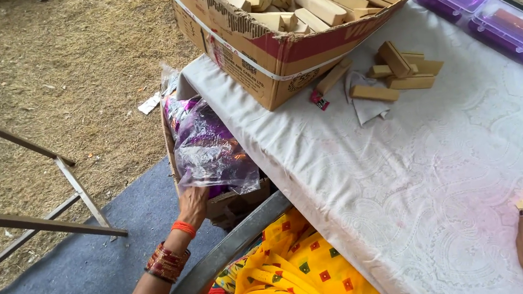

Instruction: Clean wooden blocks with a cloth, wrap them in aluminum and purple foil, and place them into a plastic container.

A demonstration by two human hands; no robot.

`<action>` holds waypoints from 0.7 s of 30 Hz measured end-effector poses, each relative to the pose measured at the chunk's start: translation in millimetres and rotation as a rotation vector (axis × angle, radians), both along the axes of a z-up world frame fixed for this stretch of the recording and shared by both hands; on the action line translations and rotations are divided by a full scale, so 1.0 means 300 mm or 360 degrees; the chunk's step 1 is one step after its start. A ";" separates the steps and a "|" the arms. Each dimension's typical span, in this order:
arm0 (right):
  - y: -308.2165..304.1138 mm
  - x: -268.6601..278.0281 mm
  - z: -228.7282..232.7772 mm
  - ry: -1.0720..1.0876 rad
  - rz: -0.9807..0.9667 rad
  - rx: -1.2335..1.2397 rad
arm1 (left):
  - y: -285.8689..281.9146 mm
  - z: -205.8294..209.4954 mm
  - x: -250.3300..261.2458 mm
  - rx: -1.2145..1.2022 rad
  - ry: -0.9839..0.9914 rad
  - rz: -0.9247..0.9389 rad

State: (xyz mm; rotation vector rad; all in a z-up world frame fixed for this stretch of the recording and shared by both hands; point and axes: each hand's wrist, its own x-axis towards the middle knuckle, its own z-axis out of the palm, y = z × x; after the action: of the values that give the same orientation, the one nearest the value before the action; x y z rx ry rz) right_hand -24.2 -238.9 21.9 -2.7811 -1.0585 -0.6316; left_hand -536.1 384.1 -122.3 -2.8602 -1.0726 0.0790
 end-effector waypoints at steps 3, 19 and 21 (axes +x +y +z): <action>0.005 0.001 0.000 -0.0024 -0.0032 -0.0022 | -0.056 0.176 0.030 0.0108 -0.0438 -0.0194; 0.176 -0.227 0.267 -0.0563 -0.0298 0.0086 | -0.489 1.366 0.613 -0.1159 -0.0496 -0.1481; 0.165 -0.223 0.285 -0.0629 -0.0334 0.0098 | -0.579 1.313 0.781 -0.0985 -0.0697 -0.1519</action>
State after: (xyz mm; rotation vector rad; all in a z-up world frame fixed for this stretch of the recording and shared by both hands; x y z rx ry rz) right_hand -91.0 -189.4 107.4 -2.8007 -0.7832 -1.2571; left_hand -301.9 210.3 271.6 -3.6936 0.5104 -0.3469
